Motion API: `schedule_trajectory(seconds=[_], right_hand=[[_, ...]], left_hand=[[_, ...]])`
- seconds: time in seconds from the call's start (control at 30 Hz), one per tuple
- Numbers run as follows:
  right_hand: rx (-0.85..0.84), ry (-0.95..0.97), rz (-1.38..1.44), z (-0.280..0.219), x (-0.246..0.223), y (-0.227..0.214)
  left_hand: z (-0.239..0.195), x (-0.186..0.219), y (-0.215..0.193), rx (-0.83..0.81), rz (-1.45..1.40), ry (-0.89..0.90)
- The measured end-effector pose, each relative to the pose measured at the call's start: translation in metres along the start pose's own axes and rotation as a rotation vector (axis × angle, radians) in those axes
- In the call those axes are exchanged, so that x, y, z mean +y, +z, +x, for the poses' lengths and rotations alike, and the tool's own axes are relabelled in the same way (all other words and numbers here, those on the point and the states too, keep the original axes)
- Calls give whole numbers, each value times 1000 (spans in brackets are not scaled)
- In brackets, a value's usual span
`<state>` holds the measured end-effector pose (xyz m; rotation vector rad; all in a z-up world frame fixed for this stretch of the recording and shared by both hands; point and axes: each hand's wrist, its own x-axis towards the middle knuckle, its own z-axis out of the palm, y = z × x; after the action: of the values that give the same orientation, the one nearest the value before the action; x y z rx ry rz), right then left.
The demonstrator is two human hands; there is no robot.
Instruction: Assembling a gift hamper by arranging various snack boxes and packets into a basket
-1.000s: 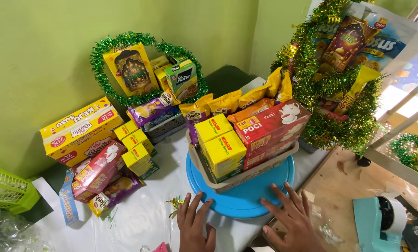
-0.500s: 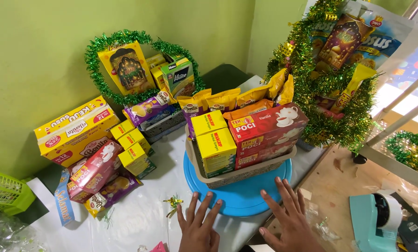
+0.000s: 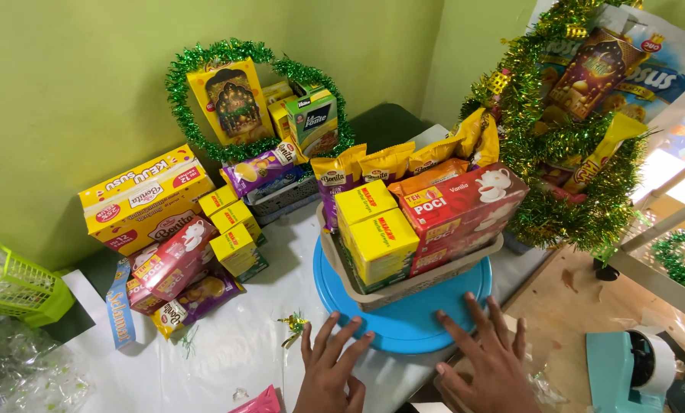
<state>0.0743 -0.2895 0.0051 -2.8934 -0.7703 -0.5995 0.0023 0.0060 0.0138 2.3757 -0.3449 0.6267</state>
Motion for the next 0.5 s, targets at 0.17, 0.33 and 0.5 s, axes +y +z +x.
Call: schedule_trajectory(seconds=[0.17, 0.33, 0.5], right_hand=[[59, 202, 227, -1, -5, -8], [134, 55, 278, -2, -7, -8], [-20, 382, 219, 1, 0, -5]], left_hand=[[-2, -3, 2, 24, -53, -48], [-4, -11, 6, 103, 20, -131], [-6, -10, 7, 78, 29, -127]])
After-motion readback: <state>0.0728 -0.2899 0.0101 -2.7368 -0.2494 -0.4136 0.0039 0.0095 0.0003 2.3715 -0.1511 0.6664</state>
